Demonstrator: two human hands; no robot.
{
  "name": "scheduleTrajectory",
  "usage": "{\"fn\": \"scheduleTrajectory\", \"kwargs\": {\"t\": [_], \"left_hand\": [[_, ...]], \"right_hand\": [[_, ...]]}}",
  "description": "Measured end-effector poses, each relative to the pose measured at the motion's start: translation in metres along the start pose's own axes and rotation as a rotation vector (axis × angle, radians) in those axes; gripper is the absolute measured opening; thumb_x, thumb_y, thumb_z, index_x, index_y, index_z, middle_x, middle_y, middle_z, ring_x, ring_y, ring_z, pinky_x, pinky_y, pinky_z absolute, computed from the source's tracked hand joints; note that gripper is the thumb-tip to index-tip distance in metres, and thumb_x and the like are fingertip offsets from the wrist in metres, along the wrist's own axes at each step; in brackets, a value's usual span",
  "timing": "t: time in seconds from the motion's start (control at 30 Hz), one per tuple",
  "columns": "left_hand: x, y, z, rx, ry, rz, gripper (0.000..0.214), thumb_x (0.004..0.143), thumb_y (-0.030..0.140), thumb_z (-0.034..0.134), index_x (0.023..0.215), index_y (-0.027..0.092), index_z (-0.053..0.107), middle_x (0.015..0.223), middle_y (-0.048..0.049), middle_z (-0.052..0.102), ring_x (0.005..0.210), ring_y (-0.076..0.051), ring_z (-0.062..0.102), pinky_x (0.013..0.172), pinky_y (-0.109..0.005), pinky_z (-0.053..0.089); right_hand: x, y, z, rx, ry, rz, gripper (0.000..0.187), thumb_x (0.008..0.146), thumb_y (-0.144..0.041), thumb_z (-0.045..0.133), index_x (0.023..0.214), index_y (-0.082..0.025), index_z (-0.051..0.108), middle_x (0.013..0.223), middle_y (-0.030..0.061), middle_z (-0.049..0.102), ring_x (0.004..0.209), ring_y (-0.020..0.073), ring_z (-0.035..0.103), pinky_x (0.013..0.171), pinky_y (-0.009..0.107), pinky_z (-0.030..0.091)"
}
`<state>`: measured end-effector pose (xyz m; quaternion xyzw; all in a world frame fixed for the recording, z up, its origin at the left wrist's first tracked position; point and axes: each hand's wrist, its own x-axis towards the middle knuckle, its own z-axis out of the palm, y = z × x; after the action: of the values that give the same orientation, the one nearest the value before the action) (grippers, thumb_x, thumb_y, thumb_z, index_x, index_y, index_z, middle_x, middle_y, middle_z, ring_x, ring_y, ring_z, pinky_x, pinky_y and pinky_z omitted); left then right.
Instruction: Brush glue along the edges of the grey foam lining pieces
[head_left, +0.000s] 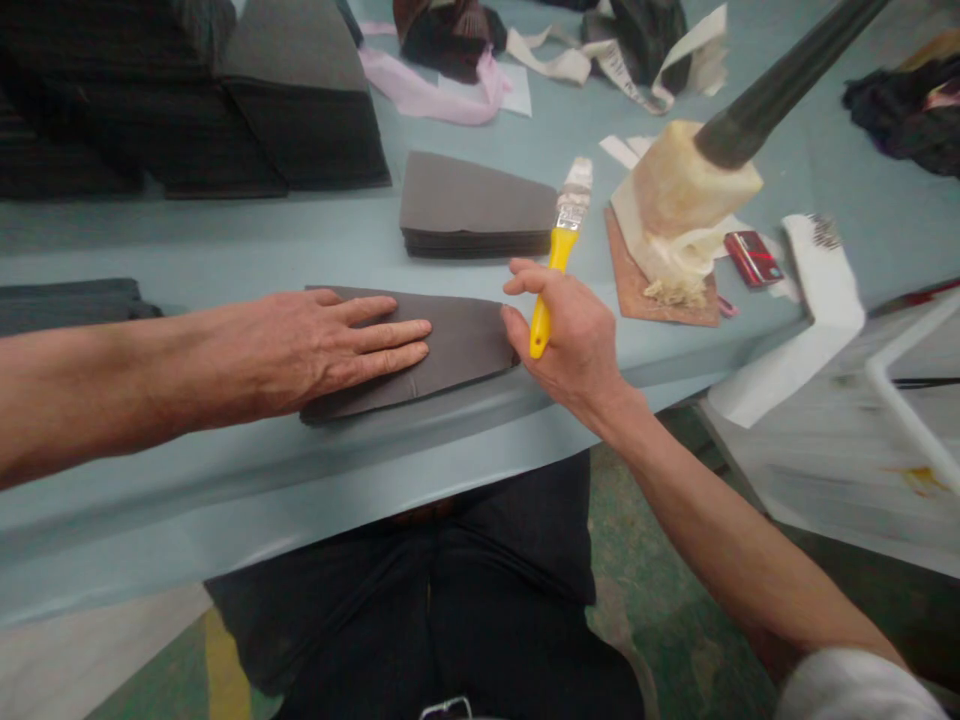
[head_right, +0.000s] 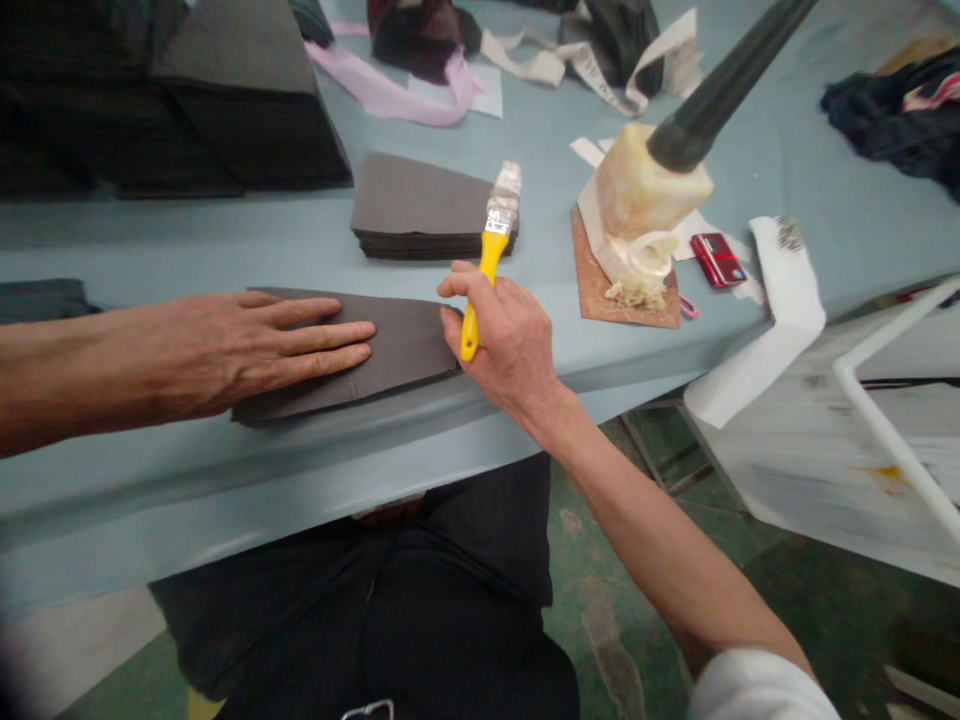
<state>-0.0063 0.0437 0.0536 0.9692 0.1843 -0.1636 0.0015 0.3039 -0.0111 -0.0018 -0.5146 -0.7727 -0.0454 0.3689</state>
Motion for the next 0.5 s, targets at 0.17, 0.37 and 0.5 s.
{"fn": "scheduleTrajectory", "kwargs": {"t": [0.17, 0.37, 0.5], "left_hand": [[0.001, 0.005, -0.002, 0.043, -0.035, -0.022, 0.095, 0.086, 0.002, 0.048, 0.172, 0.037, 0.029, 0.178, 0.0017, 0.038, 0.165, -0.032, 0.035, 0.126, -0.048, 0.046], [0.004, 0.0, 0.007, 0.046, -0.041, 0.0, 0.093, 0.089, 0.005, 0.046, 0.173, 0.039, 0.023, 0.179, 0.0004, 0.037, 0.167, -0.031, 0.031, 0.13, -0.049, 0.042], [0.001, -0.001, 0.007, -0.008, 0.004, 0.025, 0.088, 0.091, 0.007, 0.04, 0.173, 0.035, 0.026, 0.178, -0.001, 0.039, 0.168, -0.028, 0.03, 0.132, -0.047, 0.039]], "right_hand": [[0.02, -0.024, 0.012, 0.219, -0.056, -0.014, 0.018, 0.102, -0.023, 0.058, 0.119, -0.02, 0.063, 0.115, 0.0087, 0.078, 0.1, 0.0222, 0.075, 0.095, 0.038, 0.059], [0.028, -0.028, 0.042, 0.354, -0.074, -0.002, 0.009, 0.103, -0.025, 0.06, 0.111, -0.021, 0.061, 0.098, 0.0006, 0.075, 0.09, 0.0153, 0.072, 0.086, 0.029, 0.056], [0.021, -0.037, 0.046, 0.176, -0.147, -0.005, 0.008, 0.105, -0.027, 0.062, 0.111, -0.022, 0.065, 0.098, 0.0017, 0.077, 0.09, 0.0171, 0.073, 0.079, 0.029, 0.051]]}}
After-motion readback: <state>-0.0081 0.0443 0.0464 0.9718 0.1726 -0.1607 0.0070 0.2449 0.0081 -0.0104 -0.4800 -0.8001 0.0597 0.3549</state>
